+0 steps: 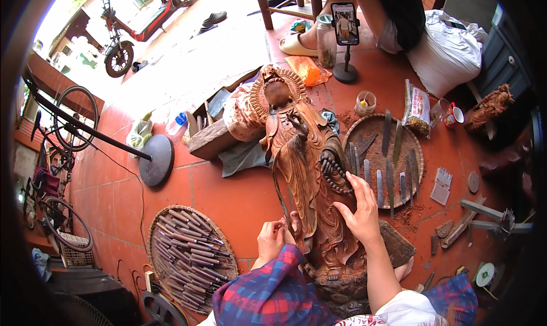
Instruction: The person is sitting on the floor and carving a wooden statue of a deity. They use a small chisel to refine the details of the statue's hand and fingers. The person also applies glue to a small wooden piece and attaches it to the statue.
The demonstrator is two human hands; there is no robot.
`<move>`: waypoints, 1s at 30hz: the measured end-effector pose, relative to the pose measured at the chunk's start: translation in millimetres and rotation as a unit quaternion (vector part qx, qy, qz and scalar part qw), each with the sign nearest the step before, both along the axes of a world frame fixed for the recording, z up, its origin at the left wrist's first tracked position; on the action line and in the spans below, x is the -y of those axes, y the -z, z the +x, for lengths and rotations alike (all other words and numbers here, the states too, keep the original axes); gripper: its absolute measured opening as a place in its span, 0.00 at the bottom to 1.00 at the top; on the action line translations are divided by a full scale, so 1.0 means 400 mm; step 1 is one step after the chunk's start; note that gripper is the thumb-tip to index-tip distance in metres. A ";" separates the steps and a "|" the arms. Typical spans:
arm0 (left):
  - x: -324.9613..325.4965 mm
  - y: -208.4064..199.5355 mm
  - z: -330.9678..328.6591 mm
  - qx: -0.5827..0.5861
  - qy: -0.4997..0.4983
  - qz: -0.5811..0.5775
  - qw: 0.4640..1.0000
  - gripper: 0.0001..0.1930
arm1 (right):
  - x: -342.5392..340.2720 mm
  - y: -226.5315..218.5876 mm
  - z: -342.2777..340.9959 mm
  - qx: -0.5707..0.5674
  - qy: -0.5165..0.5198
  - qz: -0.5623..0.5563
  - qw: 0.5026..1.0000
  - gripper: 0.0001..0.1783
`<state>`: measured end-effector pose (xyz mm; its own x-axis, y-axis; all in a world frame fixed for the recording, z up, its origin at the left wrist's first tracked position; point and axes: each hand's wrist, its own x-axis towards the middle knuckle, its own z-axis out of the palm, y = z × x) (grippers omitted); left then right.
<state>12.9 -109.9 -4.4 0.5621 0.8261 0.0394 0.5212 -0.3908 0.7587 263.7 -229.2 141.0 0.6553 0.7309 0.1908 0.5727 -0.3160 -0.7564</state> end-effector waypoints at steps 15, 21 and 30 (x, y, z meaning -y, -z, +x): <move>0.000 0.026 0.001 -0.013 0.011 0.003 1.000 0.09 | 0.000 -0.001 0.002 0.003 -0.001 -0.001 1.000 0.41; 0.002 0.029 -0.001 -0.018 0.011 -0.020 1.000 0.11 | -0.001 0.001 0.000 0.007 -0.002 -0.001 1.000 0.41; 0.003 0.056 -0.006 0.007 -0.003 -0.094 0.996 0.12 | -0.001 0.003 0.002 0.006 -0.007 0.002 1.000 0.41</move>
<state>10.4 -111.0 -26.9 0.5581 0.8227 -0.1085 0.5121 -0.2385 0.8252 264.3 -228.6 139.9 0.6429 0.7389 0.2017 0.5866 -0.3057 -0.7499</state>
